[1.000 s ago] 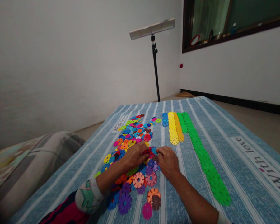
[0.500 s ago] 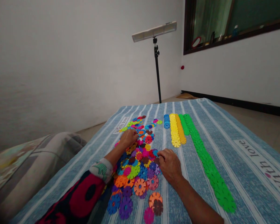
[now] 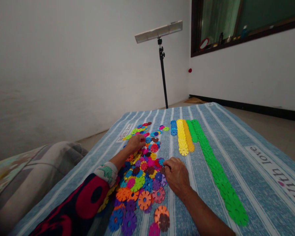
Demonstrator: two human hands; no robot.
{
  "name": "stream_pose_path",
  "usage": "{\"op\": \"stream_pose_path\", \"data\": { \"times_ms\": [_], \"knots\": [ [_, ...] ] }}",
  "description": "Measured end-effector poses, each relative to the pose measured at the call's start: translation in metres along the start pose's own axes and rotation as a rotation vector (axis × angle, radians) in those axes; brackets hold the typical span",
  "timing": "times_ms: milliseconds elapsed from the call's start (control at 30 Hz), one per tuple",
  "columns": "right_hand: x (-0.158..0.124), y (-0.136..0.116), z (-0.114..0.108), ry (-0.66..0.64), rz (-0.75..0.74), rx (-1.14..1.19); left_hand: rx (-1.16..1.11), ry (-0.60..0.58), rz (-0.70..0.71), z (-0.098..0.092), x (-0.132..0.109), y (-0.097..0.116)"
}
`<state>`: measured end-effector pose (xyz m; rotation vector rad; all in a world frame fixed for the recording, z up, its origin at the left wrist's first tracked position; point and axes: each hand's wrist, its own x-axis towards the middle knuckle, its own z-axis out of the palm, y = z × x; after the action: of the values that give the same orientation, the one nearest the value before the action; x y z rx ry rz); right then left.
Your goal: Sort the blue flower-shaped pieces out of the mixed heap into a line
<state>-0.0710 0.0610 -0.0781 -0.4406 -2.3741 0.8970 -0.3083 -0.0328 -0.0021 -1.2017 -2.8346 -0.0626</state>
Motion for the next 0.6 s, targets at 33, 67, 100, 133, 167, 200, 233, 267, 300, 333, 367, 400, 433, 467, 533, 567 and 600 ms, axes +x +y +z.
{"op": "stream_pose_path", "data": {
  "times_ms": [33,67,100,133,167,200,233,267,300,333,367,400,433,467,533,567,600],
  "knots": [
    [0.000,0.000,0.000,0.003,-0.001,0.002,-0.015,0.011,0.004,0.001,-0.001,-0.005],
    [0.000,0.000,0.001,0.007,-0.003,0.004,-0.045,0.023,0.009,0.001,-0.002,-0.011],
    [0.000,0.000,0.001,0.011,-0.005,0.005,-0.092,0.035,0.014,0.002,-0.003,-0.016],
    [-0.001,0.001,0.001,0.014,-0.007,0.005,-0.153,0.043,0.018,0.003,-0.004,-0.022],
    [-0.001,0.001,0.001,0.016,-0.010,0.003,-0.226,0.051,0.019,0.004,-0.004,-0.027],
    [-0.001,0.001,0.001,0.017,-0.013,0.001,-0.301,0.058,0.014,0.005,-0.004,-0.031],
    [-0.001,0.001,0.001,0.017,-0.015,-0.001,-0.366,0.061,0.006,0.006,-0.005,-0.035],
    [-0.001,0.001,0.001,0.017,-0.017,-0.003,-0.422,0.063,-0.008,0.007,-0.005,-0.039],
    [-0.002,0.000,0.001,0.018,-0.017,-0.003,-0.468,0.064,-0.024,0.008,-0.005,-0.042],
    [-0.002,0.000,0.001,0.018,-0.016,-0.001,-0.501,0.065,-0.042,0.008,-0.006,-0.044],
    [-0.002,0.000,0.000,0.017,-0.014,0.002,-0.519,0.067,-0.061,0.008,-0.006,-0.046],
    [-0.002,-0.001,0.000,0.017,-0.012,0.004,-0.522,0.071,-0.079,0.008,-0.006,-0.048],
    [-0.002,-0.001,0.000,0.016,-0.010,0.005,-0.508,0.077,-0.097,0.007,-0.007,-0.049],
    [-0.002,-0.001,0.000,0.015,-0.009,0.006,-0.478,0.082,-0.113,0.005,-0.007,-0.050],
    [-0.002,-0.001,0.000,0.013,-0.006,0.007,-0.372,0.079,-0.135,0.001,-0.007,-0.051],
    [-0.002,-0.001,0.000,0.012,-0.004,0.006,-0.308,0.074,-0.149,-0.001,-0.007,-0.050],
    [-0.002,-0.001,0.000,0.011,-0.004,0.004,-0.245,0.068,-0.163,-0.003,-0.007,-0.049]
  ]
}}
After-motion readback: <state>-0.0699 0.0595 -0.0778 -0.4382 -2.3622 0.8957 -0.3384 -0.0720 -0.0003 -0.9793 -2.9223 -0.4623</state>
